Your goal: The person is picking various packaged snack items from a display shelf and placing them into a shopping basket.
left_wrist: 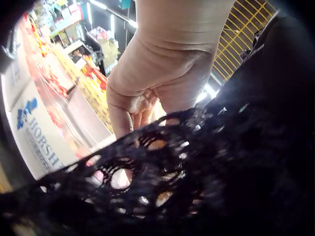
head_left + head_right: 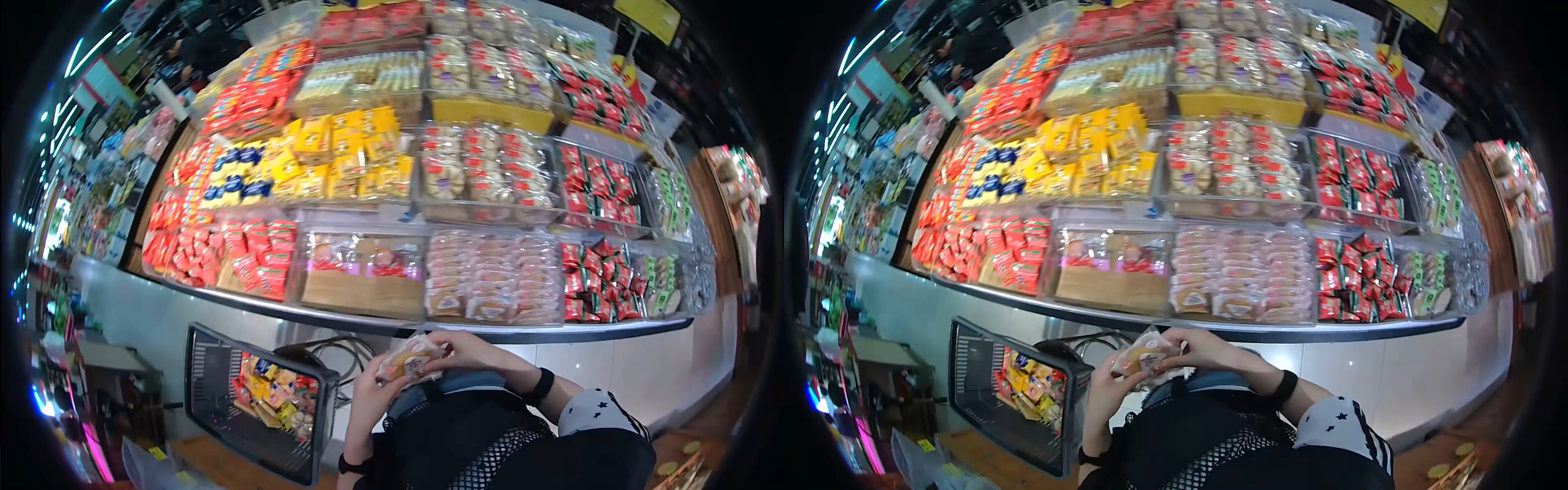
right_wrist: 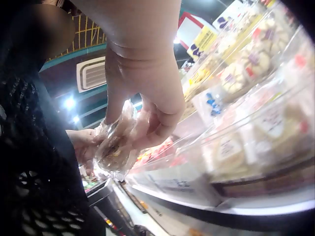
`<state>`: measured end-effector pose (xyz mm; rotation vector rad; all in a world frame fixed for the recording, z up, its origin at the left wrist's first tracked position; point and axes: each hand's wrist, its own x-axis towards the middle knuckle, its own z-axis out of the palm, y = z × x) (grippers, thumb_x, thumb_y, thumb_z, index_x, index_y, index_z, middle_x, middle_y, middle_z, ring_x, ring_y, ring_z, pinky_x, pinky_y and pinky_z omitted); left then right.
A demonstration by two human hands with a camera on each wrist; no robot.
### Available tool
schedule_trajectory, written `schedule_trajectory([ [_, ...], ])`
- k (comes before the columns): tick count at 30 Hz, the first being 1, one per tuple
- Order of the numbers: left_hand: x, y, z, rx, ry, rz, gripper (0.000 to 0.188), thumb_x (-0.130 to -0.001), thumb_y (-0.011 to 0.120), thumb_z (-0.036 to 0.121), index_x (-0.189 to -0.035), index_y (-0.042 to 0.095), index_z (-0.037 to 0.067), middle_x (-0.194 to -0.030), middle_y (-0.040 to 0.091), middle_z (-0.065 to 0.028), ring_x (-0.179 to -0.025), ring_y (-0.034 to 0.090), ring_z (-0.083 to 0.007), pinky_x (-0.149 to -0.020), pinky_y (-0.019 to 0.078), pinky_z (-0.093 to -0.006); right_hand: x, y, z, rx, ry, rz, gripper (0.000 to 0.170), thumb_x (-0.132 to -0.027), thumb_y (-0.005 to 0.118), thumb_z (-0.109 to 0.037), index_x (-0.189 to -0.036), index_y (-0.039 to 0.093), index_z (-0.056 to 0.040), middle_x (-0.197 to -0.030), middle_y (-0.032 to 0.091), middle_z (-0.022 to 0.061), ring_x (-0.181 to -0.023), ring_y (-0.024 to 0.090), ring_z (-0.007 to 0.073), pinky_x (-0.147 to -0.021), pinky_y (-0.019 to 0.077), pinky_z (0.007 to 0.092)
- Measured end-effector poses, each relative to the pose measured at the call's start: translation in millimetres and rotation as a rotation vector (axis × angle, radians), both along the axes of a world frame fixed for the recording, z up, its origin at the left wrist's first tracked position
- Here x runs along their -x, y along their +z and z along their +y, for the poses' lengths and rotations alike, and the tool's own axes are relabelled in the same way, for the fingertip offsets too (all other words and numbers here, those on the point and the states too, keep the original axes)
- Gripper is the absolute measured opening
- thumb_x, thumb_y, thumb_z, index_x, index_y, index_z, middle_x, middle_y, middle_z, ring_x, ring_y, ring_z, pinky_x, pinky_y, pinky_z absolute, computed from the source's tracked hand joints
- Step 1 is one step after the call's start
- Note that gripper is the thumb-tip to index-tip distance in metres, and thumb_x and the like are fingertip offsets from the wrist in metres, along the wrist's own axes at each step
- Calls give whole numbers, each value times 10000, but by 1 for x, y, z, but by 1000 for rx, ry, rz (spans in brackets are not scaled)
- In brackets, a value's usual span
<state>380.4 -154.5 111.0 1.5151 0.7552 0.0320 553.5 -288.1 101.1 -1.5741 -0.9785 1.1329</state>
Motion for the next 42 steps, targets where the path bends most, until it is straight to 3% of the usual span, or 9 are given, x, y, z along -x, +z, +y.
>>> schedule_trajectory([
  [3, -48, -6, -17, -136, -166, -53, 462, -696, 682, 41, -1098, 458, -6, -952, 569, -69, -836, 564, -121, -684, 490, -238, -28, -6, -34, -26, -126, 116, 338, -731, 682, -215, -1010, 572, -61, -909, 570, 59, -773, 533, 118, -652, 442, 231],
  [4, -61, -8, -19, -230, -238, -118, 475, -697, 679, 34, -1113, 451, 1, -969, 562, -65, -857, 554, -116, -729, 474, -240, -36, -6, -39, -60, -210, -39, 305, -734, 673, -181, -995, 582, -50, -915, 570, 71, -771, 536, 126, -655, 443, 227],
  [10, -122, -8, -18, 15, -340, -143, 560, -694, 624, 4, -1199, 385, 24, -1156, 485, -125, -1028, 497, -189, -836, 417, -283, -55, -7, -54, -160, -466, -174, 253, -726, 652, -98, -962, 610, -16, -954, 567, 105, -808, 543, 170, -676, 444, 251],
  [16, -125, -3, -9, -306, -468, -86, 672, -646, 608, -46, -1250, 329, 49, -1219, 429, -137, -1141, 412, -228, -949, 315, -312, -55, -15, -51, -249, -559, -207, 256, -710, 645, -70, -962, 621, -33, -955, 573, 80, -826, 538, 194, -695, 428, 266],
  [23, -133, -3, -18, -353, -215, -301, 702, -649, 679, 56, -1254, 324, 50, -1212, 424, -138, -1126, 411, -251, -948, 321, -352, -62, -9, -32, -258, -520, -351, 322, -715, 629, -77, -1032, 586, -38, -986, 561, 98, -904, 523, 247, -767, 424, 312],
  [25, -126, -23, -14, -710, -296, -181, 699, -627, 705, 91, -1228, 349, 57, -1163, 439, -150, -1083, 420, -302, -922, 331, -381, -61, -20, -31, -186, -467, -304, 336, -708, 625, -72, -1038, 577, -39, -997, 554, 98, -922, 518, 256, -786, 424, 325],
  [27, -123, -32, -16, -786, -269, -145, 678, -615, 719, 119, -1193, 373, 45, -1124, 445, -161, -1060, 415, -321, -907, 330, -389, -58, -37, -29, -206, -343, -609, 412, -684, 638, -83, -1083, 540, -46, -1057, 537, 99, -978, 499, 274, -812, 421, 340],
  [31, -121, -24, -29, -1037, -97, -44, 614, -593, 739, 188, -1095, 431, 13, -1020, 464, -175, -1001, 413, -340, -862, 329, -402, -48, -36, -28, -159, -262, -757, 445, -681, 641, -102, -1103, 505, -67, -1098, 507, 95, -1012, 472, 293, -838, 414, 359],
  [42, -111, -41, -46, -965, -82, 78, 455, -678, 679, 190, -1049, 486, 10, -974, 480, -136, -971, 420, -324, -865, 321, -397, -45, -56, -29, -383, -399, -763, 369, -723, 578, 2, -1079, 482, -10, -1075, 516, 145, -981, 509, 294, -815, 433, 370],
])
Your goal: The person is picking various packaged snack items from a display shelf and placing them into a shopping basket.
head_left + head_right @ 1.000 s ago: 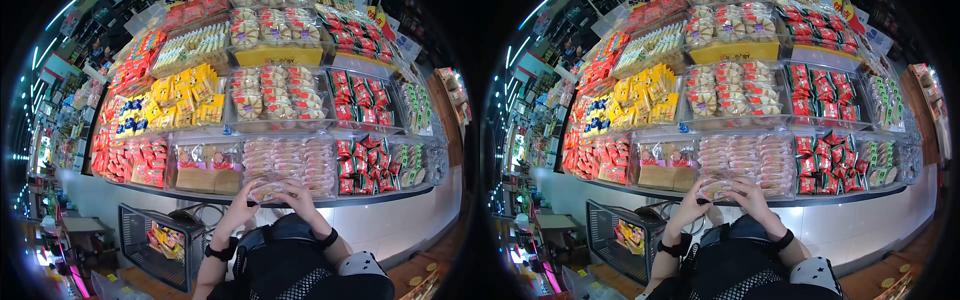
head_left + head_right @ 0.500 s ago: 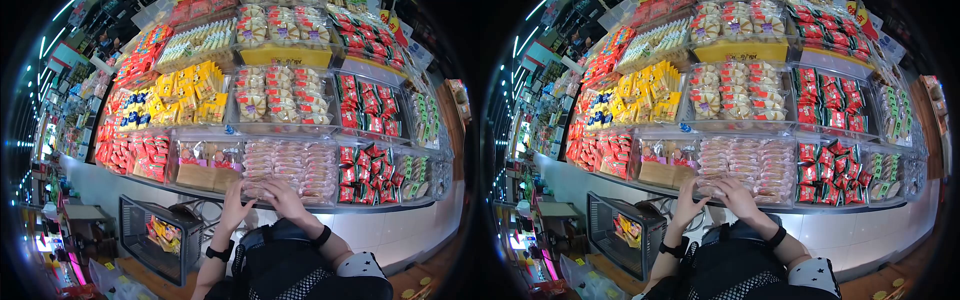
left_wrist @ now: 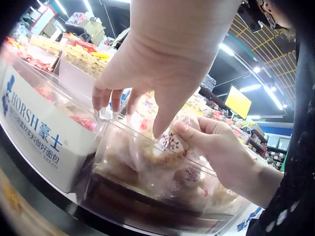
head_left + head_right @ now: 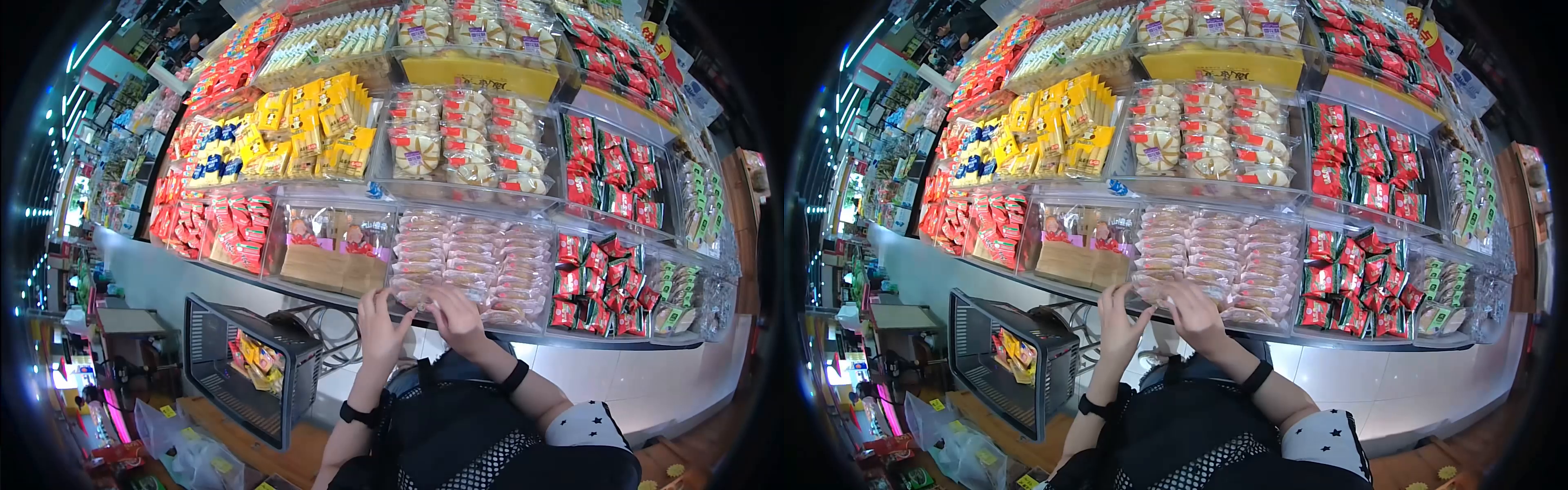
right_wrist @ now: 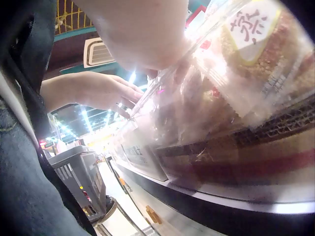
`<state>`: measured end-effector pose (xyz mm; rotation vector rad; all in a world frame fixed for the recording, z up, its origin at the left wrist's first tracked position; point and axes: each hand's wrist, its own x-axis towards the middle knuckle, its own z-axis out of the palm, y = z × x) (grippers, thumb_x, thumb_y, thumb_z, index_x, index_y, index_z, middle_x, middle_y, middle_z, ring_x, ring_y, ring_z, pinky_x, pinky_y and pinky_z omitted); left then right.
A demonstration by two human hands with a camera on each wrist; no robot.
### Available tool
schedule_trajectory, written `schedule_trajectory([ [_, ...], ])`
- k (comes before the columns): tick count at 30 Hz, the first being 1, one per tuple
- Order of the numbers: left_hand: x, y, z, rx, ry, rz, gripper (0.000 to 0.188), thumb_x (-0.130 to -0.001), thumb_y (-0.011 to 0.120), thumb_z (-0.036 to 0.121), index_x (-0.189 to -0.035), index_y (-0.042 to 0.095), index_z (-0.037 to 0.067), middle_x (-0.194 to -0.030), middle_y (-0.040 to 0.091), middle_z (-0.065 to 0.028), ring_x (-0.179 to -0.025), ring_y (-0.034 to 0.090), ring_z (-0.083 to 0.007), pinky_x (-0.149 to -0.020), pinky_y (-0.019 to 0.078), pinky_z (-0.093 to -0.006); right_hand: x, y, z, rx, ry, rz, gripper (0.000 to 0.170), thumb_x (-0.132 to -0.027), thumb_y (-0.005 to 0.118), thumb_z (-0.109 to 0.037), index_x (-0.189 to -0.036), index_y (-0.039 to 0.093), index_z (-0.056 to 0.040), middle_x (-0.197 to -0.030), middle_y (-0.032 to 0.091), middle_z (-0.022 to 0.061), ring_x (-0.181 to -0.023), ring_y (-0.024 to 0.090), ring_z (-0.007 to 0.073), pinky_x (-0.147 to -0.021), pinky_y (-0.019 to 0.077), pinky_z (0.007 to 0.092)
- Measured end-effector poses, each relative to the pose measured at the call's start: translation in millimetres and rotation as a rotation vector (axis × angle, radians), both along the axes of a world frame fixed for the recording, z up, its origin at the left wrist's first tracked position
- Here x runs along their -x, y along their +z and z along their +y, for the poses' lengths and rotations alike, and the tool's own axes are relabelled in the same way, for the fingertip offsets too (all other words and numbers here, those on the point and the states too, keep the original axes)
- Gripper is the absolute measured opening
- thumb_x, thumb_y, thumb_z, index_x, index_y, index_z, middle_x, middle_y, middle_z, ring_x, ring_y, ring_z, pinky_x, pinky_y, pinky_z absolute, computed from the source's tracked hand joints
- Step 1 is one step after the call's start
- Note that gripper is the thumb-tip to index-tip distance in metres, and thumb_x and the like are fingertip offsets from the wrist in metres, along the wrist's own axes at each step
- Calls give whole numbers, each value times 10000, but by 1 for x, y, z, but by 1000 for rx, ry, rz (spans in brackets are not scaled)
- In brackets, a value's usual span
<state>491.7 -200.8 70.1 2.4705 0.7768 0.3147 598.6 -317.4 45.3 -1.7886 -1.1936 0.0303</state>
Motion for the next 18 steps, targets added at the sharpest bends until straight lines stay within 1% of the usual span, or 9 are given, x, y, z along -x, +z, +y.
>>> schedule_trajectory([
  [1, -1, 2, -4, 27, 55, -74, 439, -700, 659, 201, -1069, 494, 28, -988, 494, -133, -996, 420, -320, -878, 315, -402, 0, -2, 0, 5, 4, 4, 369, -723, 578, 2, -1079, 482, -10, -1075, 516, 145, -981, 509, 294, -815, 433, 370],
  [3, 1, -1, -5, 57, 114, -143, 425, -722, 638, 212, -1088, 502, 45, -1002, 507, -130, -1022, 420, -316, -892, 309, -408, 0, -3, 2, -56, -3, 437, 362, -730, 531, 46, -1084, 463, 9, -1085, 508, 165, -991, 504, 311, -830, 424, 373],
  [4, 2, -5, -2, 115, 86, -160, 423, -730, 632, 191, -1101, 495, 43, -987, 524, -124, -1025, 425, -317, -895, 313, -402, -1, 0, 3, -51, 0, 441, 362, -730, 531, 46, -1084, 463, 9, -1085, 508, 165, -991, 504, 311, -830, 424, 373],
  [7, 2, -6, 3, 184, 73, -188, 413, -728, 636, 124, -1100, 487, 25, -988, 543, -118, -1009, 459, -294, -893, 335, -372, -4, 7, 8, -20, 22, 143, 328, -724, 523, 58, -1045, 501, -6, -1060, 515, 173, -1028, 485, 324, -867, 404, 383],
  [10, 6, -12, 5, 230, 81, -192, 422, -717, 652, 69, -1095, 478, -2, -1020, 543, -113, -990, 496, -257, -883, 361, -336, 0, -2, 6, -87, 18, 160, 249, -698, 560, 48, -941, 567, -7, -987, 566, 152, -992, 528, 301, -846, 424, 387],
  [11, 7, -16, 5, 299, 128, -267, 411, -724, 649, 70, -1090, 478, -7, -1029, 542, -111, -993, 497, -249, -881, 363, -332, 1, -4, 5, -80, 19, 162, 249, -698, 560, 48, -941, 567, -7, -987, 566, 152, -992, 528, 301, -846, 424, 387],
  [13, 6, -12, 1, 421, 217, -376, 394, -746, 633, 75, -1094, 469, -14, -1042, 538, -107, -1003, 496, -227, -884, 363, -321, 1, -5, 1, -164, 5, 66, 148, -679, 602, 13, -821, 615, -30, -909, 612, 107, -955, 565, 259, -813, 449, 381],
  [16, 10, -12, -1, 293, 103, -327, 418, -724, 629, 70, -1100, 459, 1, -1031, 522, -134, -1019, 465, -291, -916, 330, -378, -3, -2, 3, -193, 23, -60, 113, -674, 627, -30, -782, 631, -64, -897, 631, 60, -940, 576, 229, -791, 451, 369],
  [18, 11, -15, -5, 309, 105, -323, 420, -721, 620, 62, -1099, 451, -4, -1041, 510, -136, -1042, 441, -306, -921, 322, -396, -1, -6, 4, -163, -1, -73, 128, -668, 643, -67, -793, 637, -96, -922, 630, 21, -967, 564, 216, -796, 433, 358],
])
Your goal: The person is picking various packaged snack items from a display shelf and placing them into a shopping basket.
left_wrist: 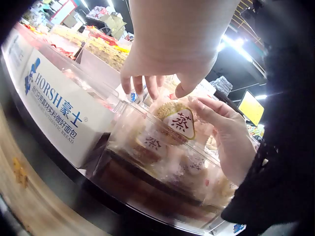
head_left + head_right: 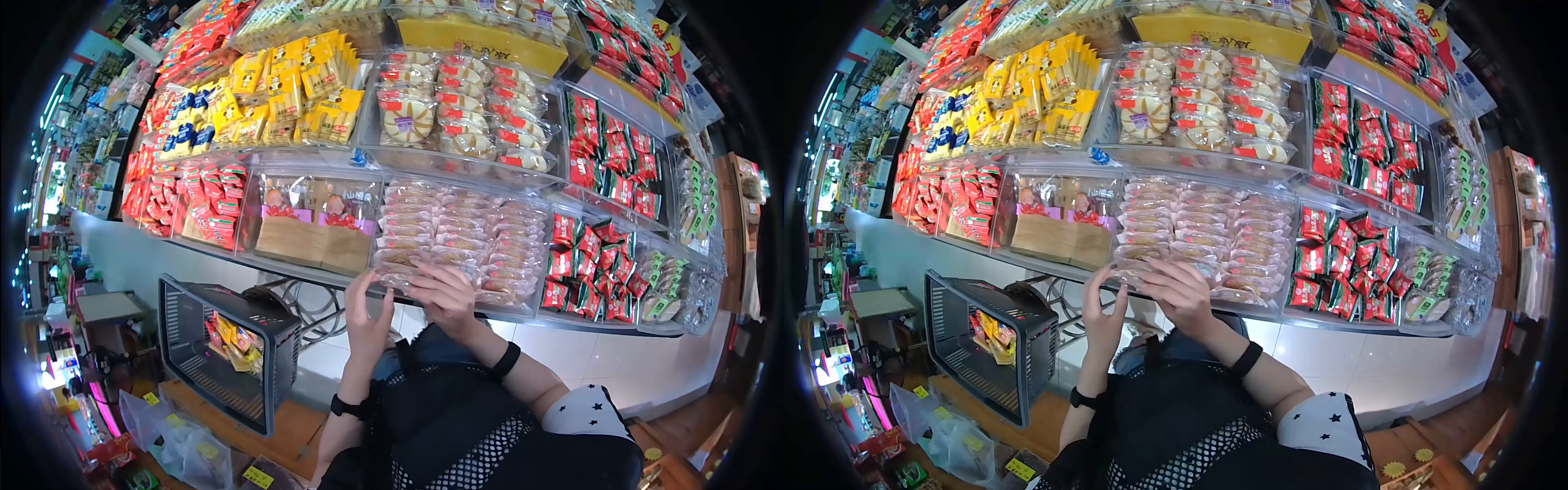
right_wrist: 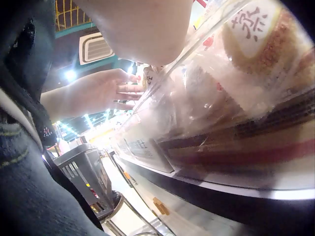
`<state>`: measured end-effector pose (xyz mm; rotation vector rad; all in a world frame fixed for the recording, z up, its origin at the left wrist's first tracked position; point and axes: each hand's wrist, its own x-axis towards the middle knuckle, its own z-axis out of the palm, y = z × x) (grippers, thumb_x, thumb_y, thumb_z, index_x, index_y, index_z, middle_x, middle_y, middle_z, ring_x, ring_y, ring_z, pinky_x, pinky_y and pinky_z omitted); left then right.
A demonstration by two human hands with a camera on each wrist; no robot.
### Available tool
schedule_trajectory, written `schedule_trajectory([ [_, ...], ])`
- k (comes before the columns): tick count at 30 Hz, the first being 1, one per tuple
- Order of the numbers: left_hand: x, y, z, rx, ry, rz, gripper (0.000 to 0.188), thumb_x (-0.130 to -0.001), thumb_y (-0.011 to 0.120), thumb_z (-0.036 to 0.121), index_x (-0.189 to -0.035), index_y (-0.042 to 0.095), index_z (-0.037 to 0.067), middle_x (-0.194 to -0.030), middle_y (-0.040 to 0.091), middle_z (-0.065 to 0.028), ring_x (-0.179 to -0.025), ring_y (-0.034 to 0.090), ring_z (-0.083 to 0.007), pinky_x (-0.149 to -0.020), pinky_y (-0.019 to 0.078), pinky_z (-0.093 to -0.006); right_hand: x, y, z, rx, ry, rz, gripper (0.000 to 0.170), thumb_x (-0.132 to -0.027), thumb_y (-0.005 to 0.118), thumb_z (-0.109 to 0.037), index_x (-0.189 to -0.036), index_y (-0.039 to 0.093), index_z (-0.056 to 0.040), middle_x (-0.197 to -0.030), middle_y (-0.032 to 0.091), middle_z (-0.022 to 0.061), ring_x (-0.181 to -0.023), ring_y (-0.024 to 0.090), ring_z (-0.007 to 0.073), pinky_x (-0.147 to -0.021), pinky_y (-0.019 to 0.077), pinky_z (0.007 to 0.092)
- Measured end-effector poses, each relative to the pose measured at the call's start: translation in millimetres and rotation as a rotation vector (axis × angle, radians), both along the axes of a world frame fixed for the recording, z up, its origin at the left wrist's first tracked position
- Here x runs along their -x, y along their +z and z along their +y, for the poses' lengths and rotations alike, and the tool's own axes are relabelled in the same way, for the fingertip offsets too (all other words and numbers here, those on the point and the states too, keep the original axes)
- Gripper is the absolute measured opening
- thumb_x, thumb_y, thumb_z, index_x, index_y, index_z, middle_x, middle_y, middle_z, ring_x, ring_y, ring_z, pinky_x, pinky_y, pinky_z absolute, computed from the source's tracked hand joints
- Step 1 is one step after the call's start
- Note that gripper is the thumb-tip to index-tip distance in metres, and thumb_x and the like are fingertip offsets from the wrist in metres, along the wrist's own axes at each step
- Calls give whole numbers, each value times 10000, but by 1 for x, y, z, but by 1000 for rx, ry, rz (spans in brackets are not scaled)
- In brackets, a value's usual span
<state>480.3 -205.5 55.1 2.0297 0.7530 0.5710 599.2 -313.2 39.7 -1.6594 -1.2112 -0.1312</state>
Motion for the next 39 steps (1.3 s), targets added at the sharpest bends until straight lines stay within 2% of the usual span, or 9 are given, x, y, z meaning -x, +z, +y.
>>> schedule_trajectory([
  [2, -1, 7, 0, -294, 49, 23, 406, -710, 611, 44, -1085, 461, 1, -1070, 490, -139, -1058, 421, -322, -921, 317, -417, 2, 3, 7, 58, 6, -24, 126, -662, 646, -81, -783, 631, -111, -943, 628, -6, -1011, 538, 203, -821, 407, 360],
  [20, 19, -2, 41, -645, -350, 116, 288, -706, 604, 86, -989, 552, 66, -1040, 516, -67, -1041, 442, -285, -884, 347, -423, 35, 9, 31, 422, -282, -211, 211, -589, 677, -133, -792, 619, -136, -951, 537, 28, -961, 469, 252, -793, 354, 389],
  [26, 99, 15, 72, -138, -461, 108, 380, -760, 583, 128, -1122, 492, 54, -1136, 468, -126, -1092, 397, -312, -913, 328, -406, 55, 17, 38, 523, -461, -310, 266, -621, 688, -148, -877, 613, -143, -1037, 537, 43, -1016, 450, 289, -832, 339, 409],
  [29, 172, 50, 99, 364, -233, 167, 254, -805, 550, 118, -1034, 519, 11, -957, 545, -128, -915, 532, -234, -804, 411, -306, 83, 46, 51, 474, -464, -367, 343, -639, 687, -149, -960, 572, -115, -1035, 535, 60, -1019, 455, 292, -841, 342, 419],
  [32, 264, 72, 112, 566, -89, 382, 226, -839, 541, 205, -885, 544, -16, -819, 581, -101, -751, 551, -161, -674, 428, -261, 126, 46, 50, 501, -15, -306, 400, -666, 676, -191, -1024, 532, -84, -1010, 541, 85, -992, 473, 286, -840, 354, 403],
  [34, 306, 91, 115, 788, -60, 687, 306, -841, 535, 283, -853, 546, -23, -813, 583, -113, -752, 556, -168, -661, 431, -270, 156, 49, 64, 693, 438, 248, 291, -741, 624, -232, -965, 541, -66, -976, 546, 99, -931, 504, 251, -809, 384, 356],
  [36, 351, 89, 103, 804, -520, 1145, 395, -829, 538, 365, -916, 532, -20, -873, 573, -136, -796, 549, -175, -693, 427, -280, 185, 43, 71, 1030, 611, 500, 269, -776, 590, -248, -957, 529, -59, -951, 546, 99, -903, 508, 220, -785, 392, 327],
  [37, 377, 79, 89, 820, -500, 1129, 395, -829, 538, 365, -916, 532, -20, -873, 573, -136, -796, 549, -175, -693, 427, -280, 197, 39, 74, 1362, 745, 759, 257, -810, 556, -265, -949, 517, -52, -925, 546, 99, -874, 513, 189, -762, 400, 299],
  [39, 423, 45, 58, 735, -228, 624, 470, -806, 564, 395, -1025, 493, -15, -948, 553, -138, -852, 529, -174, -730, 417, -287, 213, 23, 75, 1335, 829, 805, 255, -825, 540, -274, -942, 502, -51, -900, 536, 82, -846, 504, 159, -742, 400, 279],
])
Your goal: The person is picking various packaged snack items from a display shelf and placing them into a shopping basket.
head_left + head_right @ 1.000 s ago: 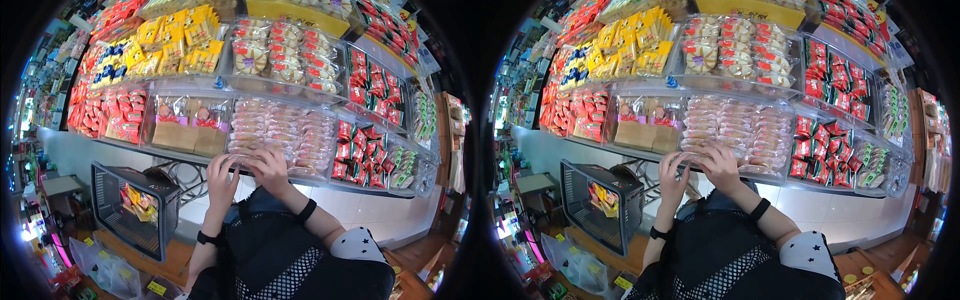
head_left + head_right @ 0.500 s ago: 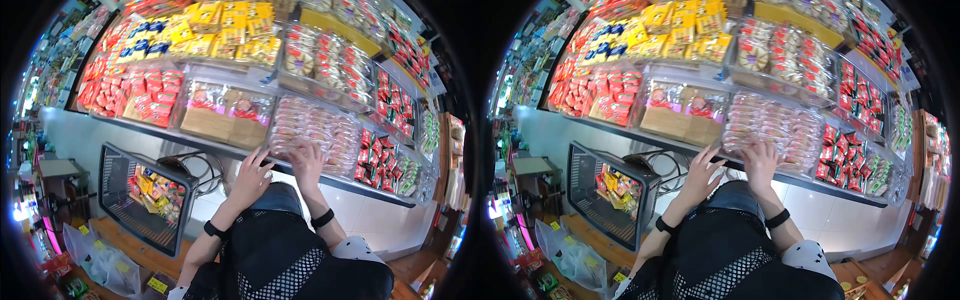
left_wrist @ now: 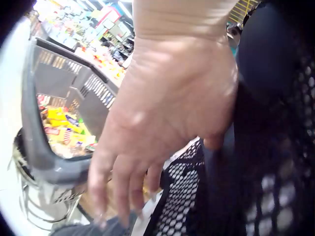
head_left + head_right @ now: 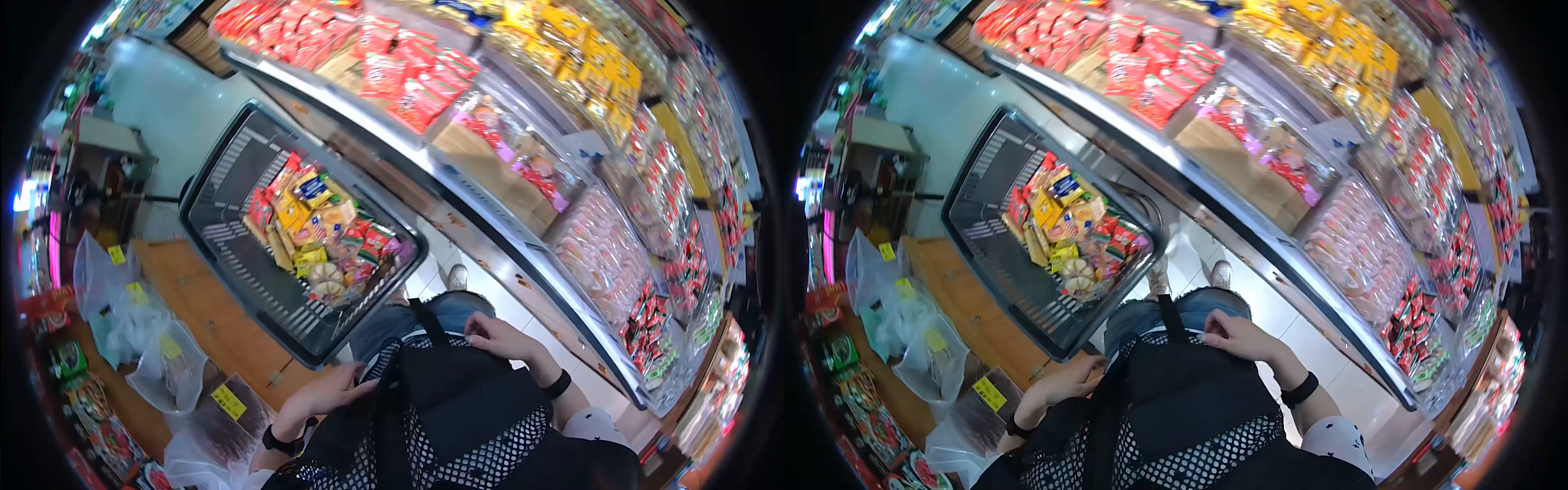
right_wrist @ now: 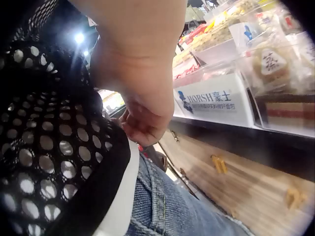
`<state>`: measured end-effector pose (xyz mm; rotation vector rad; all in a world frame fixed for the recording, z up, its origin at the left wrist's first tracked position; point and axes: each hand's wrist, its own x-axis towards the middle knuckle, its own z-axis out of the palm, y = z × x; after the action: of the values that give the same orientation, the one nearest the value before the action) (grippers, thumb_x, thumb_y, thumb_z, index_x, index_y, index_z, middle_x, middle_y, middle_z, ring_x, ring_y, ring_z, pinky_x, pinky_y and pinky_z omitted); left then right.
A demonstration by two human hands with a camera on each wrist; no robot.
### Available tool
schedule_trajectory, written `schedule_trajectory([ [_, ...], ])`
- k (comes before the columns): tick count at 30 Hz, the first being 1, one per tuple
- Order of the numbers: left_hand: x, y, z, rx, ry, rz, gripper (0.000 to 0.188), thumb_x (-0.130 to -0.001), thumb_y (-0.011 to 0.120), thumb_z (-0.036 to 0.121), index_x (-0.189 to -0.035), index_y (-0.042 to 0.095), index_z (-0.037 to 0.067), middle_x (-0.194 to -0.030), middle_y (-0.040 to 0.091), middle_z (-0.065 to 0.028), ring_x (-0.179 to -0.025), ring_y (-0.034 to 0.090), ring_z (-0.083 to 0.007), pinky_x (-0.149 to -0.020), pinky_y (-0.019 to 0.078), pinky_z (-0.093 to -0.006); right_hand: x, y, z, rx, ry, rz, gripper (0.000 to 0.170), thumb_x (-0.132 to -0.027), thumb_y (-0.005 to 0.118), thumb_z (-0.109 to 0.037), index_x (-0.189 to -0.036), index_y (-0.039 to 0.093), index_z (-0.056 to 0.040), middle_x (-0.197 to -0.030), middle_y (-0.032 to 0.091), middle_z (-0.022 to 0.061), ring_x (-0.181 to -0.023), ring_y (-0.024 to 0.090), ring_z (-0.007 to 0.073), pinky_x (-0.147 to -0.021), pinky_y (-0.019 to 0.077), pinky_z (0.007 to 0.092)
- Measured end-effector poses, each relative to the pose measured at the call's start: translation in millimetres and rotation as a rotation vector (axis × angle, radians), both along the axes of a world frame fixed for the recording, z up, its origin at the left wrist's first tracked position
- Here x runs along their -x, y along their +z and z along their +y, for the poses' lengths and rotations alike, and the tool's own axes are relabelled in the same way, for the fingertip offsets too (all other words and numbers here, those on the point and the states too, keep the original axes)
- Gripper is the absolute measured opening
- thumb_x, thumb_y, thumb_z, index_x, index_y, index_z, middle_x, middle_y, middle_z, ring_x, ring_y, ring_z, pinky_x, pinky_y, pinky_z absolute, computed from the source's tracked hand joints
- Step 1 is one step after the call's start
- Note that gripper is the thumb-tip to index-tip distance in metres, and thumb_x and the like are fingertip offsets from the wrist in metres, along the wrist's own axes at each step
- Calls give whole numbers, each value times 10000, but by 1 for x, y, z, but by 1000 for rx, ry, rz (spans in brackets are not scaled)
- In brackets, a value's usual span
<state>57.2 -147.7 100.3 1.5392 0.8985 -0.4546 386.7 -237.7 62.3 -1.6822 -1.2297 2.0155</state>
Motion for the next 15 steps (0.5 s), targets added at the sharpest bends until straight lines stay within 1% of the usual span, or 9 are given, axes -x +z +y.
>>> schedule_trajectory([
  [2, 23, -16, -9, 62, 165, -43, 501, -802, 571, 398, -1071, 464, -11, -995, 539, -131, -881, 514, -163, -739, 412, -276, 13, -7, 6, -79, -29, 241, 304, -831, 545, -324, -942, 465, -53, -838, 491, 22, -788, 465, 108, -714, 393, 242],
  [5, 52, -25, -21, 176, 374, -118, 517, -795, 586, 395, -1096, 458, -6, -1007, 540, -98, -867, 497, -130, -726, 408, -252, 51, 2, 23, -114, -11, 154, 319, -822, 566, -341, -930, 459, -60, -839, 464, 0, -774, 445, 93, -695, 385, 230],
  [6, 60, -26, -22, 230, 417, -148, 497, -792, 594, 387, -1076, 479, -5, -973, 555, -72, -824, 495, -108, -703, 411, -238, 57, -3, 25, 19, 70, 127, 298, -814, 582, -345, -867, 491, -66, -777, 462, -15, -743, 439, 75, -663, 372, 216],
  [9, 72, -16, -8, 385, 298, -31, 437, -795, 592, 388, -973, 537, -8, -863, 563, -27, -751, 475, -67, -647, 407, -215, 74, 2, 43, 231, 200, 260, 288, -817, 579, -336, -755, 507, -65, -685, 436, -36, -680, 423, 67, -611, 357, 218],
  [10, 77, -13, -5, 363, 278, -2, 397, -813, 572, 385, -853, 580, -10, -717, 537, 10, -680, 464, -51, -597, 400, -216, 84, 4, 43, 237, 218, 259, 288, -817, 579, -336, -755, 507, -65, -685, 436, -36, -680, 423, 67, -611, 357, 218],
  [12, 93, -21, -12, 317, 440, 35, 400, -822, 558, 388, -837, 587, -10, -694, 530, 14, -670, 462, -51, -588, 394, -214, 105, 6, 42, 105, -84, 263, 322, -821, 573, -317, -668, 482, -49, -617, 415, -41, -635, 417, 67, -575, 352, 250],
  [13, 100, -27, -16, 264, 581, 73, 405, -831, 544, 392, -822, 594, -10, -671, 522, 18, -660, 461, -51, -578, 388, -212, 108, 1, 41, 108, -69, 262, 322, -821, 573, -317, -668, 482, -49, -617, 415, -41, -635, 417, 67, -575, 352, 250],
  [14, 107, -34, -25, 352, 821, 24, 410, -840, 530, 393, -827, 606, -10, -676, 553, 16, -626, 484, -53, -567, 399, -201, 108, -10, 39, -200, 50, -6, 296, -823, 571, -291, -693, 493, -37, -636, 442, -31, -653, 433, 67, -581, 358, 258],
  [15, 110, -34, -31, 354, 837, 21, 410, -840, 530, 393, -827, 606, -10, -676, 553, 16, -626, 484, -53, -567, 399, -201, 108, -19, 38, -510, 169, -273, 270, -825, 568, -266, -718, 504, -26, -655, 469, -21, -671, 449, 67, -588, 364, 266],
])
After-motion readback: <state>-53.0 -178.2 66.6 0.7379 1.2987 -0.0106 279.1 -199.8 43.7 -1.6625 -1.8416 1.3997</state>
